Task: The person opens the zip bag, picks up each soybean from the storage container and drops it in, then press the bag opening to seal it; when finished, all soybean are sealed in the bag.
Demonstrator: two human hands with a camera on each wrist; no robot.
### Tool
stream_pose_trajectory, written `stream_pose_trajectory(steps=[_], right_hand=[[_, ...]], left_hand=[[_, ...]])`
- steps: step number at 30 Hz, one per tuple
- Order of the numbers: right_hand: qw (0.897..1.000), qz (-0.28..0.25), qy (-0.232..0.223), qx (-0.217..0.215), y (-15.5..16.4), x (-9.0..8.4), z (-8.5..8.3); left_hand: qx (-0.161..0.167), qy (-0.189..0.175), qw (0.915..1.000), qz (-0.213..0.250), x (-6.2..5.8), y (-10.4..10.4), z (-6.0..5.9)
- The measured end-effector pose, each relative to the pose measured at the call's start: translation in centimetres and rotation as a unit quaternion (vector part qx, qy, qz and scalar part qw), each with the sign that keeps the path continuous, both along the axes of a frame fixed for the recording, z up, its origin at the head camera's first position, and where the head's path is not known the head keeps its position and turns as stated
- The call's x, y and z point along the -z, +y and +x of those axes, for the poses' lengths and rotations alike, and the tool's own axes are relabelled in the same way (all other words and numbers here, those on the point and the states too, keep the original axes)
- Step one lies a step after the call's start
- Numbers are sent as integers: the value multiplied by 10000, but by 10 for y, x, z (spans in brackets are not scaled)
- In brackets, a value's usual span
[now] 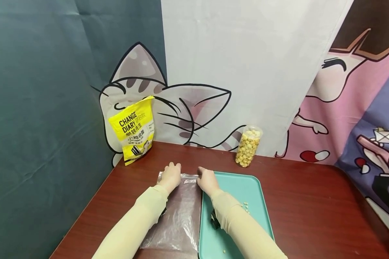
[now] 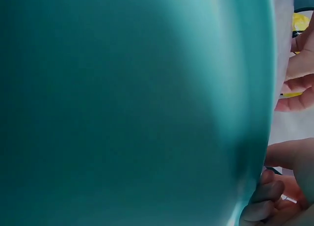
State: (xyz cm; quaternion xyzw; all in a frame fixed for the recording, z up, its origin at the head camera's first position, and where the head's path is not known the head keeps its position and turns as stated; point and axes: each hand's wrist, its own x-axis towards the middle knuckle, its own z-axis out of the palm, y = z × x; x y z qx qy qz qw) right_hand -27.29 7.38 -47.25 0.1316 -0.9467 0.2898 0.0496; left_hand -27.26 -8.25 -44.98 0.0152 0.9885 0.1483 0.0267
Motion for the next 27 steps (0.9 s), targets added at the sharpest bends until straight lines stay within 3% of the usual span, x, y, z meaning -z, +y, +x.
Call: stream_pose_trajectory(steps=[7,19,27], right_hand=[[9982,593,54,6,4,1,3],[9993,248,23,275,0,2,6],[9989,83,-278,355,8,-4,8]], left_hand=[[-41,-233,9997,20,3,3,-1],[237,241,9994,-118,2,-3,1],[408,17,9992,-49,-12,-9,-1]])
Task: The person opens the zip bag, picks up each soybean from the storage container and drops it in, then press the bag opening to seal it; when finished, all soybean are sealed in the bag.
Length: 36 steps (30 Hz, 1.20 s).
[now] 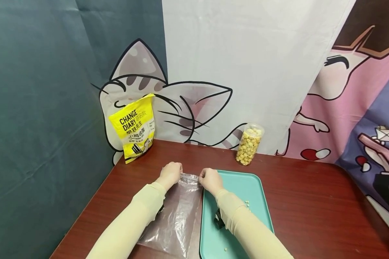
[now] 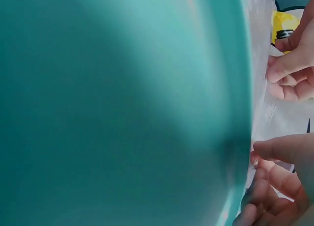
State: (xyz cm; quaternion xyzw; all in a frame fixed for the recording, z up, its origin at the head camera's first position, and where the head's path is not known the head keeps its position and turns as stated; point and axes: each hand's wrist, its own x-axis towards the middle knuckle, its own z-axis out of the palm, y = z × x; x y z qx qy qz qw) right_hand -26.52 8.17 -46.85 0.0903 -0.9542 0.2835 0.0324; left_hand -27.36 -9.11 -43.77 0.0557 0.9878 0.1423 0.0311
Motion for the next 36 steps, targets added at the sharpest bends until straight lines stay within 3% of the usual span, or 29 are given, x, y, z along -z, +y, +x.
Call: stream_pose_trajectory(steps=[6,11,20,30,36], right_hand=[[9999,-83,-67,-106,6,-7,5],[9985,-483,-99,-217,7,-12,9],[9924,-1157,130,-409,12,-14,16],[9783,-1667,-464,-1143,15,-16,37],[9675,-1969,-1015,-1220,18,-19,49]], left_hand=[[207,414,9989,-2,-8,-3,7],[474,617,9970,37,-10,-8,12],[1628,948,9821,-2,-10,-7,26],[2120,1294,9678,-422,-13,6,43],[2698,1497,9512,-59,-12,11,54]])
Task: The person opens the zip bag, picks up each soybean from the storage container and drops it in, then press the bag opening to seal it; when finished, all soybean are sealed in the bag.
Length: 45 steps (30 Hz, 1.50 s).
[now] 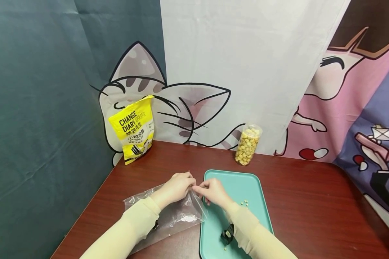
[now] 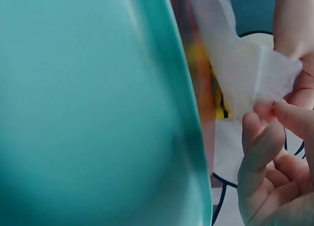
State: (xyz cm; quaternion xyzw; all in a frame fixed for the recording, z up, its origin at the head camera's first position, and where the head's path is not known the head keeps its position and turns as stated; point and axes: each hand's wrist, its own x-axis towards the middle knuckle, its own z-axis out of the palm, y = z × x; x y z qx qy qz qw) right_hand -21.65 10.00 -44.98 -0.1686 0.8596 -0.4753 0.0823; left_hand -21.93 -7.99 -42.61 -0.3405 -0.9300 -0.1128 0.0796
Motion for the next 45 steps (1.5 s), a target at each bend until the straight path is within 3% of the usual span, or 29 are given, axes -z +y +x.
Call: stream_pose_trajectory(steps=[3,13,23,30,37,41,45], right_hand=[[10000,-27,-96,7,1,0,4],[9992,-326,-213,-17,2,-3,16],[9973,-522,-489,-184,8,-8,26],[9948,-842,-578,-70,4,-43,52],[9941,-842,-670,-117,7,-47,59],[9911,-1019,-860,-43,9,-36,57],[9850,-1331,-1092,85,12,-17,51]], left_hand=[[107,5,9998,187,2,2,5],[-98,-220,9980,586,5,-1,12],[85,-243,9953,938,6,3,17],[14,-243,9945,1019,7,6,24],[112,51,9937,1116,4,11,29],[-323,185,9828,1806,-1,14,38],[-1088,-158,9551,2752,-5,15,46]])
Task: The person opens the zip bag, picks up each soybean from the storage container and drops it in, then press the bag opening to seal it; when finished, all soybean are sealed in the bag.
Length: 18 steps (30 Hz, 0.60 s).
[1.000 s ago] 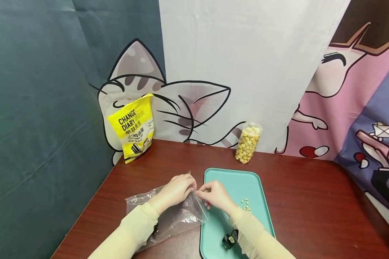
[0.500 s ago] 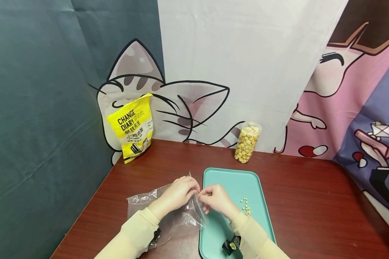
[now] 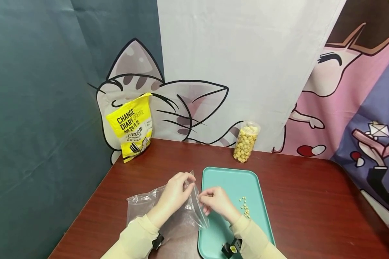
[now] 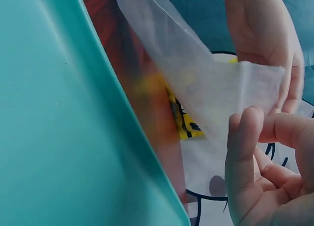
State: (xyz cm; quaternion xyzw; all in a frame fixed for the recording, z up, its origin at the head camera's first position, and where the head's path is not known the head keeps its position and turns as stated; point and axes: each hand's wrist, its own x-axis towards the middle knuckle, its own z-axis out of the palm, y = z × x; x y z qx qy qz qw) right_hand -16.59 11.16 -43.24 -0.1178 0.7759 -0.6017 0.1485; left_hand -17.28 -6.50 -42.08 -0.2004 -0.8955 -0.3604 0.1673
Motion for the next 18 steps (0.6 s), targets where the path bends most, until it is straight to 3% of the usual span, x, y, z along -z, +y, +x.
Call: stream_pose_trajectory(steps=[5,10,18], right_hand=[[9996,-217,-124,119,2,11,-1],[9989,-438,-125,-65,2,14,1],[9964,-769,-252,-232,0,15,4]], left_hand=[[-184,-696,9972,177,8,-1,4],[-50,-919,9957,134,18,-2,8],[21,-1520,9880,288,15,-3,8]])
